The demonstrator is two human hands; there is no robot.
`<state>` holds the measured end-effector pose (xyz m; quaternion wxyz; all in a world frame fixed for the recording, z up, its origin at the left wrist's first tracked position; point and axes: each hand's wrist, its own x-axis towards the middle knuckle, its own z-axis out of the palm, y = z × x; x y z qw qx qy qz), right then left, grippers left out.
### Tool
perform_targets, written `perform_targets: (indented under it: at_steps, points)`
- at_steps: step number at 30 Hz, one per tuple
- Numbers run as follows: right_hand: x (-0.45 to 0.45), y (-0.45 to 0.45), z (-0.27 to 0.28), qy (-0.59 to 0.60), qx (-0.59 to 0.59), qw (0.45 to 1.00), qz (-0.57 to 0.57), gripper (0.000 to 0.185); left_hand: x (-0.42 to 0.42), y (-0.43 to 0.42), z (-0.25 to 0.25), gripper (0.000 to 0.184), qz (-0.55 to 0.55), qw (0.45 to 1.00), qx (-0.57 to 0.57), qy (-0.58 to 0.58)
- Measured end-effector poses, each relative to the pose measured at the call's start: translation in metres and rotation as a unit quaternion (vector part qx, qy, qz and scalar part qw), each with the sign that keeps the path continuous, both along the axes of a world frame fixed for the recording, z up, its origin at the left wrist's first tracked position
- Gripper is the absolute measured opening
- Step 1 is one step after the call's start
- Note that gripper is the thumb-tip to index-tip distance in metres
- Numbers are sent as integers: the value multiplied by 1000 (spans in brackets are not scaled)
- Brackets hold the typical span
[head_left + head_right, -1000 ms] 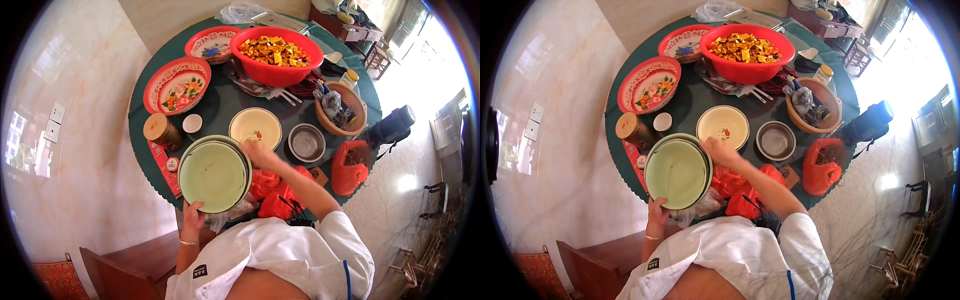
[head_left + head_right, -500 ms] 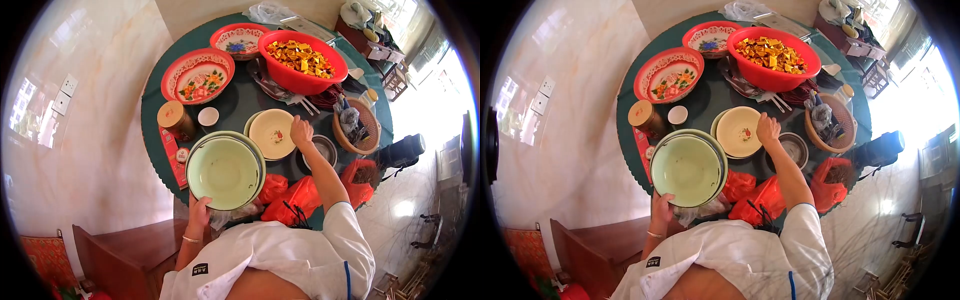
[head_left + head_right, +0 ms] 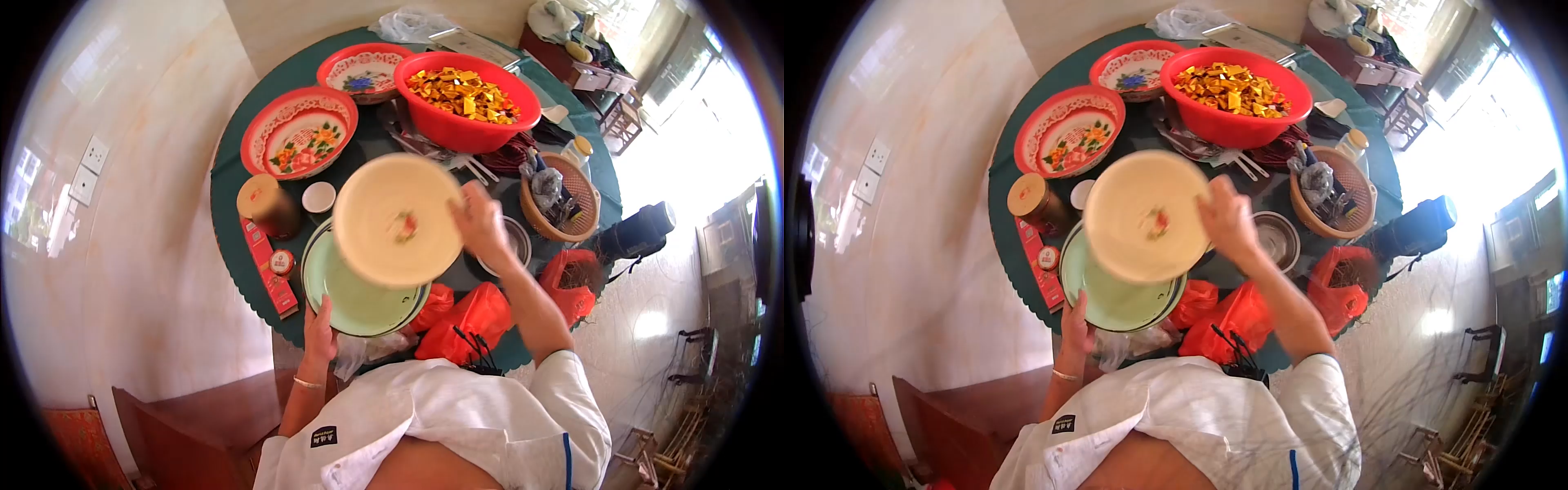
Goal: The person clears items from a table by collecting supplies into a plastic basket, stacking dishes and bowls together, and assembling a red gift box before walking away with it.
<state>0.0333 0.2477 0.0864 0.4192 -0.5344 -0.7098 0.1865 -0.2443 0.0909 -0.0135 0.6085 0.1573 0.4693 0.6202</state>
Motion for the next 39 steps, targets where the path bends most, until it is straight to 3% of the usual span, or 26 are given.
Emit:
perform_targets:
  at_steps: [3,6,9,10,11,13,14,17,19,21,23,24,26,28,31,34,37,39]
  points:
    - [-33,-28,-29,34,-11,997,61,21,-2,-2,-11,43,39,999,-28,-11]
    - [-50,-54,-32,-8,-45,995,84,25,-6,-13,-10,40,8,999,48,3]
    - [-65,-73,-24,-52,49,997,37,42,-15,-28,-17,40,28,997,60,39]
    - [-66,-75,-23,-59,45,996,41,59,-18,-35,-17,40,28,996,62,56]
    - [-69,-77,-29,-60,28,997,33,61,-21,-42,-15,40,30,995,62,73]
    - [-75,-77,-52,-60,-5,998,17,66,-22,-46,-3,39,55,997,52,-21]
    - [-75,-72,-66,59,-43,992,102,63,-15,-44,8,40,83,993,51,-70]
    - [-86,-79,-60,210,-261,936,111,55,-25,-51,20,42,78,986,51,-136]
    - [-95,-85,-66,218,-215,945,115,51,-30,-56,20,44,47,996,40,-59]
    - [-95,-81,-73,207,-209,946,136,48,-30,-61,24,47,21,993,10,114]
    - [-79,-56,-81,179,-240,937,178,47,-31,-61,31,56,52,997,-26,58]
    - [-67,-42,-99,109,-131,984,40,48,-32,-62,28,56,52,997,-17,55]
    - [-29,-2,-129,-86,61,977,-184,54,-35,-65,21,58,66,995,-16,70]
    - [4,19,-160,-216,11,944,-248,61,-33,-60,22,58,63,994,-2,91]
    - [21,40,-195,-166,-212,949,-165,52,-33,-45,21,61,40,994,9,99]
    - [26,52,-201,64,-339,926,-155,37,-24,-15,27,62,27,993,42,111]
    - [40,56,-205,-25,-196,966,-169,28,-20,18,28,60,-22,993,63,96]
    - [55,49,-177,-3,-140,971,-193,26,-10,42,27,54,-22,993,68,90]
